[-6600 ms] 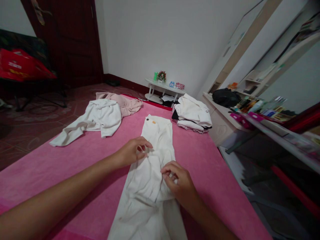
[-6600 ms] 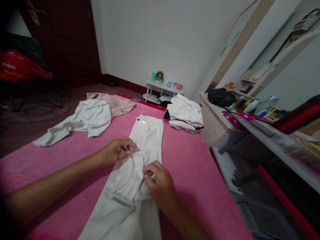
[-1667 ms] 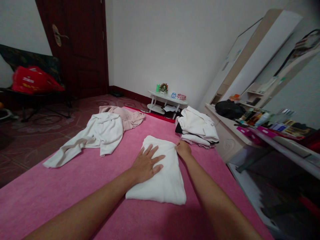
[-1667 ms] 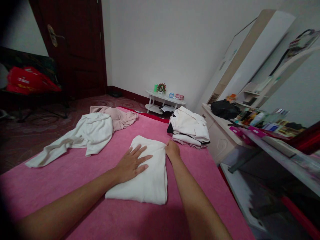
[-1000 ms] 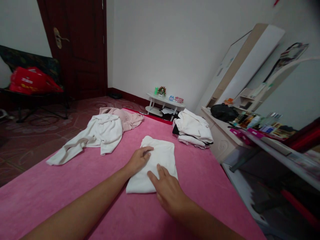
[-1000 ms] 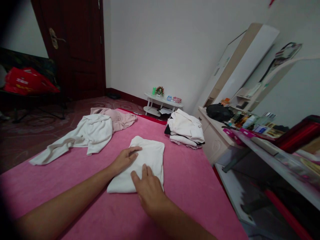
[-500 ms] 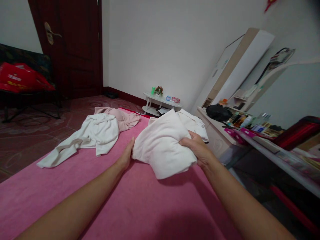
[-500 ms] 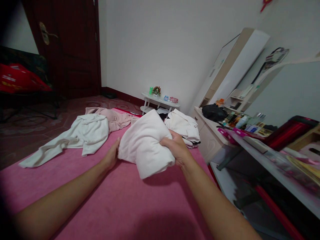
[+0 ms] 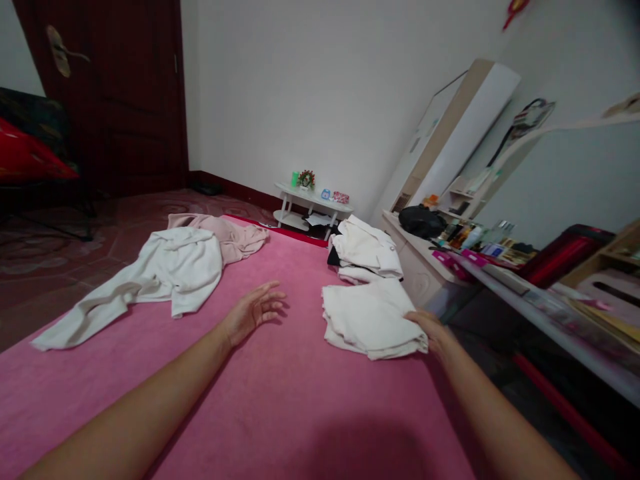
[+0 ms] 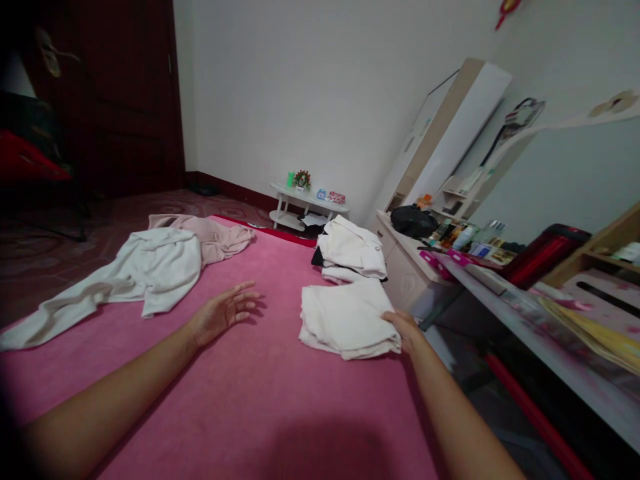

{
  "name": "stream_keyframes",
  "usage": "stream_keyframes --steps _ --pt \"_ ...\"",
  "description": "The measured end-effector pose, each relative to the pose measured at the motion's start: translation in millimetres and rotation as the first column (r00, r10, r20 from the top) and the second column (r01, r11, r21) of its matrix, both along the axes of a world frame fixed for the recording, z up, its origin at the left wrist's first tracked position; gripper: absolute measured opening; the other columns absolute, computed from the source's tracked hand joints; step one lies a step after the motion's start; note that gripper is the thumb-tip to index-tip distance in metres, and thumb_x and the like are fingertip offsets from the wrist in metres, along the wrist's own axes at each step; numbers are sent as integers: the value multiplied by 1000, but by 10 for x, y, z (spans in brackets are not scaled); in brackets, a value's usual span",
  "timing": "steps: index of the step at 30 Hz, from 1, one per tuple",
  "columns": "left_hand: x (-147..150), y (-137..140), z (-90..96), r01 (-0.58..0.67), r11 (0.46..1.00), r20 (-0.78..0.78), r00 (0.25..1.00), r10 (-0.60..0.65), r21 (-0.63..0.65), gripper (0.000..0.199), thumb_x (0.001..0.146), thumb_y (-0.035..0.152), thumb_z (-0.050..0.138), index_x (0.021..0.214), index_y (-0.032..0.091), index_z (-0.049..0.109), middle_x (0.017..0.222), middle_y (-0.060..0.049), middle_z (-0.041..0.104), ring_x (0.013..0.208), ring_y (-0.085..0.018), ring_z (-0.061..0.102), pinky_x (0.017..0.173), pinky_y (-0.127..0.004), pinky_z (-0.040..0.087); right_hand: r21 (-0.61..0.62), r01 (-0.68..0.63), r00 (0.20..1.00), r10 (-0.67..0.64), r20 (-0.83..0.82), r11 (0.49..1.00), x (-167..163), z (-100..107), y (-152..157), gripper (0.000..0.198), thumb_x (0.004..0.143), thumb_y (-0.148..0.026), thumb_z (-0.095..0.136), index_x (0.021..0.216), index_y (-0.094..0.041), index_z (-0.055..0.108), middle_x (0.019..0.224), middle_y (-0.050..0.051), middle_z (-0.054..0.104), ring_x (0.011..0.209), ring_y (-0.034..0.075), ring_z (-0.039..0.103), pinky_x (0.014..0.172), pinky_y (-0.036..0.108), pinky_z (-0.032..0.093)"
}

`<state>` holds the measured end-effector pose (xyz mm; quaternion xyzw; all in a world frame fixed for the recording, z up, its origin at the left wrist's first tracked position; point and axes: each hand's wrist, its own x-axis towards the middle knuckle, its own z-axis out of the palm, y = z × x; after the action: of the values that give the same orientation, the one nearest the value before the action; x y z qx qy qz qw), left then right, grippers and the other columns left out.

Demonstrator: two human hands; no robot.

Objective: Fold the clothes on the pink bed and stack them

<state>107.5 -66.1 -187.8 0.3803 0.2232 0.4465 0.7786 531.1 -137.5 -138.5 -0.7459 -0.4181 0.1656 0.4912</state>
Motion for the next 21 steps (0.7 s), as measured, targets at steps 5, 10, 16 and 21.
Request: stream_keyframes --steps 5,10,16,21 --pt "70 35 -46 4 1000 -2 1000 -4 24 31 86 32 56 113 17 57 101 -9 66 82 -17 64 75 -33 52 -49 28 999 -30 -38 998 268 -259 -42 27 51 -21 57 76 -14 68 56 4 63 47 19 56 41 28 41" --pt "107 85 -117 -10 998 -62 998 13 55 33 80 27 65 110 14 58 96 -10 67 80 -17 64 76 -33 51 -16 78 994 -77 76 997 390 -290 125 46 53 -25 55 96 -12 65 69 4 66 56 20 58 47 28 42" --pt "134 102 -122 0 999 -108 994 5 46 33 79 25 67 109 13 58 94 -10 68 79 -17 64 75 -31 51 -122 183 859 -98 503 976 377 251 197 36 59 -21 56 93 -17 68 75 12 66 66 26 61 55 34 43" --pt "154 86 -89 20 997 -129 992 -10 73 35 78 25 68 108 12 58 94 -12 68 79 -18 65 75 -31 50 -218 90 595 123 795 972 -465 584 119 49 75 -21 51 124 -22 55 112 13 63 95 33 60 78 44 44"
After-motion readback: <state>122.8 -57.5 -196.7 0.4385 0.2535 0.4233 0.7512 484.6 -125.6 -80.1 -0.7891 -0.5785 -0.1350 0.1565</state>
